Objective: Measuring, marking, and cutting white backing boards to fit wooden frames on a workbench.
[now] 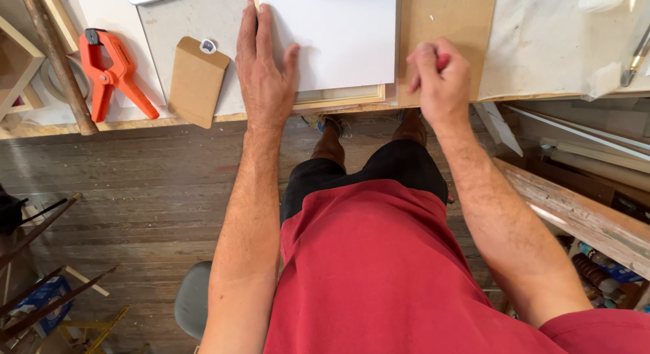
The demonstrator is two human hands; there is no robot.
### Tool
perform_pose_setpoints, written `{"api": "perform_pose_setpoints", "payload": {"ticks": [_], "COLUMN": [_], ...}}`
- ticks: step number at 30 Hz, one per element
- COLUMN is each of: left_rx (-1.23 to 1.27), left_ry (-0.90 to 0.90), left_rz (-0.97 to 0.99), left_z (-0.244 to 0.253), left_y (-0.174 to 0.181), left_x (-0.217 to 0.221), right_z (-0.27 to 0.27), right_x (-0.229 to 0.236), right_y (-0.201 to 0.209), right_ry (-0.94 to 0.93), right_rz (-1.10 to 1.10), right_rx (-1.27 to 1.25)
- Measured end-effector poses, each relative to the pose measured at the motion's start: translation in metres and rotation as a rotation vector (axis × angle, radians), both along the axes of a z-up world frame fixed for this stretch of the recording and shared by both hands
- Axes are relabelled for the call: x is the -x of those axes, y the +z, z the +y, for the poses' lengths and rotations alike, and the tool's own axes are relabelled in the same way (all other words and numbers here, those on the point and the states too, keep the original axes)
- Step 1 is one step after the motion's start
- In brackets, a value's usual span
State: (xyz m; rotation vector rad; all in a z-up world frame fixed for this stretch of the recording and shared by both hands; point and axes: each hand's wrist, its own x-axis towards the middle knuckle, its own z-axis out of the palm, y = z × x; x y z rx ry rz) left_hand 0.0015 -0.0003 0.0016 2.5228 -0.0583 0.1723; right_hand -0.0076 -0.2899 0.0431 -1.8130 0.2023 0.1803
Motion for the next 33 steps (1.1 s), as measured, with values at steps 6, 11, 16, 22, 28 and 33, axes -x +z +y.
{"api": "perform_pose_setpoints", "payload": {"ticks": [6, 11, 16, 22, 28, 33], "left_rx": [0.184, 0.192, 0.144, 0.092, -0.06, -0.148], "left_ry": [0.037, 0.046, 0.046, 0.133, 0.169, 0.171], "left_rz": [0.02, 0.015, -0.034, -0.06, -0.066, -0.179], "left_z": [-0.002, -0.003, -0.004, 0.025, 0.025, 0.019], "left_y": [0.013, 0.019, 0.034, 0.005, 0.02, 0.008], "left_x": [-0.003, -0.001, -0.003, 0.001, 0.007, 0.01], "right_z": [0.02, 0.0, -0.052, -0.106, -0.121, -0.152], "right_x": [-0.016, -0.018, -0.009, 0.013, 0.005, 0.019], "right_y": [0.014, 0.042, 0.07, 0.029, 0.02, 0.006], "right_ry": [0.036, -0.035, -0.176, -0.226, -0.17, -0.214], "right_rz": [0.198, 0.388, 0.582, 0.332, 0.391, 0.396], "right_rx": [0.387, 0.248, 0.257, 0.23, 0.296, 0.284]}}
